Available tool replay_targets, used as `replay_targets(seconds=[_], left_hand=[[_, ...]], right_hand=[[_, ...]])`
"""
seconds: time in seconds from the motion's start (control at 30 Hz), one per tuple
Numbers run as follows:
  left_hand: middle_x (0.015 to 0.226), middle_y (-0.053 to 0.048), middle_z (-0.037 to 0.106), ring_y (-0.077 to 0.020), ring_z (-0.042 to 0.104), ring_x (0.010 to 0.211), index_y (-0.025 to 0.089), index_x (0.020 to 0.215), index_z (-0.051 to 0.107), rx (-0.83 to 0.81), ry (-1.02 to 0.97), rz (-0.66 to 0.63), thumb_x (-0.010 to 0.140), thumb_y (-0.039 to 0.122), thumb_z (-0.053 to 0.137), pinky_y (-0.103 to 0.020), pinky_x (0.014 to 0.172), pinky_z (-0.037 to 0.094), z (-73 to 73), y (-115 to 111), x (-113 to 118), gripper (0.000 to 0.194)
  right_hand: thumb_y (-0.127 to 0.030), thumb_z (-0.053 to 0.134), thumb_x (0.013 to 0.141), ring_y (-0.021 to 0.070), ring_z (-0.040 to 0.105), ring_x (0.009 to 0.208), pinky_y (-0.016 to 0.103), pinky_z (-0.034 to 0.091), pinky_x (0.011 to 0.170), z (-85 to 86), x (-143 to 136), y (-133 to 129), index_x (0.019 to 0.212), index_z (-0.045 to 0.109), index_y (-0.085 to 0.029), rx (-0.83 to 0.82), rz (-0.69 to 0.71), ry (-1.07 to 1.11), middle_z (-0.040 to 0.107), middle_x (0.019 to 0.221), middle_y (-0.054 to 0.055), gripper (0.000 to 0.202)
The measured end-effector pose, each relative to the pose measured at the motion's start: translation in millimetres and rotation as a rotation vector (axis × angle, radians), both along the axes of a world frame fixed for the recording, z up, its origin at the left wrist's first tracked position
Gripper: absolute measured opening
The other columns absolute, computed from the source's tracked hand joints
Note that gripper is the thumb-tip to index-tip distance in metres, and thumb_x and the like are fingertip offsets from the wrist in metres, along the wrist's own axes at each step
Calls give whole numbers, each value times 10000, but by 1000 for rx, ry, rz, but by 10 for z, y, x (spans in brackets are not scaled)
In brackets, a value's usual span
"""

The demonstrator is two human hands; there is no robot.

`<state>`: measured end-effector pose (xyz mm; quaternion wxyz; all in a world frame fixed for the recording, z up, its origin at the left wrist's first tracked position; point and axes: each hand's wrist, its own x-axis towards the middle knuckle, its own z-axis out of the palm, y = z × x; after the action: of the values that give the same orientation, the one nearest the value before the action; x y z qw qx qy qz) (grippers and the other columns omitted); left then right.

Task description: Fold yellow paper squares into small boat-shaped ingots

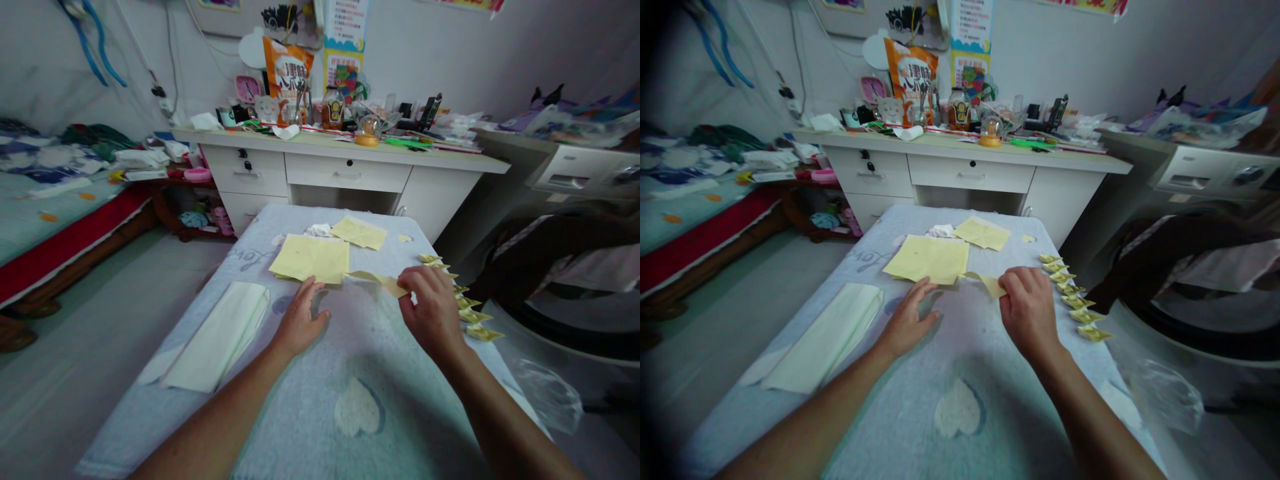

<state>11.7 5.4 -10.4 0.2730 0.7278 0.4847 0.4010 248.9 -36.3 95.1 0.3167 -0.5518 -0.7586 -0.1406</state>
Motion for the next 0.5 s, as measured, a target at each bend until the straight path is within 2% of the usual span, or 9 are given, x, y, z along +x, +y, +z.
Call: replay_targets(seconds=[0.1,0.13,0.2,0.27,0.37,0.43,0.5], left_hand=[[1452,-117,380,-273,353,1362,209,1245,500,17,1,-21,734,132,608,-485,1124,305,-7,1,2,528],[1463,-114,365,-268,341,1369,215,1263,482,27,-10,-34,740,128,601,-481,1122,311,-18,2,4,543],[1479,-106,340,-257,321,1380,228,1303,438,47,-42,-58,756,119,584,-471,1117,321,-44,2,10,577],[1486,-100,331,-250,311,1385,239,1332,399,56,-71,-69,761,106,573,-467,1118,321,-62,-1,19,611],[1489,-99,328,-251,306,1387,242,1353,368,47,-95,-80,751,85,569,-461,1122,320,-66,-8,28,654],[1496,-100,314,-250,300,1390,245,1361,357,40,-107,-97,748,75,565,-454,1122,323,-63,-8,28,670],[1507,-96,293,-247,293,1395,252,1371,344,38,-118,-112,747,68,557,-448,1122,326,-61,-6,22,685]], right_hand=[[-71,562,723,229,528,791,364,378,724,-97,-101,-180,769,566,-208,-351,98,-185,613,820,75,145],[-94,585,730,221,540,789,353,384,716,-131,-137,-217,784,579,-209,-468,180,-198,620,838,74,127],[-184,622,774,210,568,841,331,413,736,-191,-200,-224,943,592,-215,-621,319,-88,636,935,70,174],[-247,637,795,200,588,859,317,437,743,-233,-250,-128,1057,566,-209,-677,348,55,647,974,69,274],[-201,569,840,158,621,765,290,455,705,-293,-331,152,1275,451,-212,-687,291,220,662,995,64,450],[-154,536,842,135,629,717,269,464,680,-352,-400,356,1328,416,-214,-717,297,288,667,1031,71,504],[-120,530,823,134,638,726,267,477,700,-428,-471,532,1313,450,-185,-740,289,339,673,1065,86,501]])
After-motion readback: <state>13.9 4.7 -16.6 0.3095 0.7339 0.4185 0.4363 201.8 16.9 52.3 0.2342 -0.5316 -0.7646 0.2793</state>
